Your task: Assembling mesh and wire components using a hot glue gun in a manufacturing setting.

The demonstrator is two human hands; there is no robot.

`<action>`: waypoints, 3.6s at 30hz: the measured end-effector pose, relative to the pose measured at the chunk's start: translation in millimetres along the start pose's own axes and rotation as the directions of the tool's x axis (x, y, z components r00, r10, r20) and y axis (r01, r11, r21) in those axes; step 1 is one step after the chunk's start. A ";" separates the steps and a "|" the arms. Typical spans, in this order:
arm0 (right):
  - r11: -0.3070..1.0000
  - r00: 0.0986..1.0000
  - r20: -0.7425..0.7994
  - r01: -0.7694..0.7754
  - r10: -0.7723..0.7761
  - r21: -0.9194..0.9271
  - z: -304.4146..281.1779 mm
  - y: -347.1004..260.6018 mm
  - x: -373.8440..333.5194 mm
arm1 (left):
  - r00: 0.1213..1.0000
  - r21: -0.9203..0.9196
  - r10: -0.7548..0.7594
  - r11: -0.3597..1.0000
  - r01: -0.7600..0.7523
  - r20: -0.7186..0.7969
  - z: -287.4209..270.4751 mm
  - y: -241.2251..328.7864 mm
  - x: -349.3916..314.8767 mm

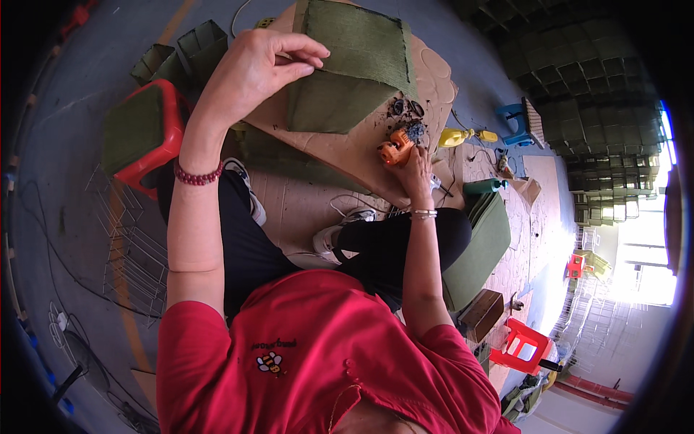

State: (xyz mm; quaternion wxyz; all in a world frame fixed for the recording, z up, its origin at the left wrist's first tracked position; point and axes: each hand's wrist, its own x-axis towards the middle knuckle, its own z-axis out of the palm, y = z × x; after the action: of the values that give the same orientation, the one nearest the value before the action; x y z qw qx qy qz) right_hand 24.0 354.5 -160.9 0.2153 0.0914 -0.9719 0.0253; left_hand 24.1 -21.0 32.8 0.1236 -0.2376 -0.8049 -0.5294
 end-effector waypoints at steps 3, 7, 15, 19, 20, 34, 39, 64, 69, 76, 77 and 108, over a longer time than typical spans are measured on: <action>0.995 0.994 0.106 -0.043 0.033 0.095 -51.2 -8.2 24.1 | 0.923 0.548 0.338 0.815 -0.189 -0.185 7.6 18.2 -23.0; 0.362 0.887 0.415 -0.462 0.205 0.810 -97.4 -38.6 57.9 | 0.887 -0.307 -0.349 0.917 0.257 -0.301 51.6 24.8 -53.0; -0.438 0.877 0.480 -0.420 0.029 0.795 -117.1 -99.2 90.6 | 0.799 -0.725 -0.601 0.551 0.413 -0.001 111.0 14.9 -8.5; -0.404 0.903 0.427 -0.374 0.046 0.835 -118.3 -102.0 95.0 | 0.798 -0.736 -0.601 0.527 0.425 0.030 123.6 18.2 3.8; -0.405 0.904 0.424 -0.371 0.047 0.836 -116.3 -101.6 94.4 | 0.800 -0.735 -0.599 0.529 0.425 0.031 126.3 20.1 5.1; -0.159 0.965 0.189 -0.161 0.180 0.974 -93.0 -106.8 90.5 | 0.836 -0.665 -0.498 0.708 0.238 -0.231 161.0 -3.3 4.0; -0.136 0.960 0.150 -0.120 0.238 0.983 -85.0 -112.1 88.2 | 0.847 -0.604 -0.425 0.780 0.164 -0.320 165.4 -6.8 2.5; -0.326 0.895 0.313 -0.207 0.317 0.922 -86.9 -157.2 85.0 | 0.826 -0.575 -0.449 0.795 0.193 -0.343 133.2 -13.1 -7.8; -0.275 0.885 0.237 -0.131 0.401 0.953 -79.8 -162.0 86.9 | 0.816 -0.507 -0.424 0.840 0.192 -0.393 135.7 -11.5 -6.6; -0.340 0.884 0.315 -0.195 0.347 0.920 -83.1 -163.1 82.9 | 0.849 -0.573 -0.416 0.801 0.173 -0.325 125.5 -18.0 -13.9; -0.389 0.899 0.306 -0.173 0.313 0.905 -82.5 -161.6 83.0 | 0.841 -0.598 -0.440 0.780 0.184 -0.316 122.5 -14.4 -17.8; -0.461 0.901 0.400 -0.286 0.170 0.840 -93.6 -211.4 90.4 | 0.795 -0.576 -0.459 0.799 0.174 -0.396 90.7 -19.9 -26.9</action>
State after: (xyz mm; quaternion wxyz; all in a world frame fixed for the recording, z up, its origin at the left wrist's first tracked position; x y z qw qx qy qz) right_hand 22.1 140.1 -35.8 -0.0038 0.0123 -0.5104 0.8598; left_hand 41.7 48.4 -32.2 0.1733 0.0333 -0.5999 -0.7804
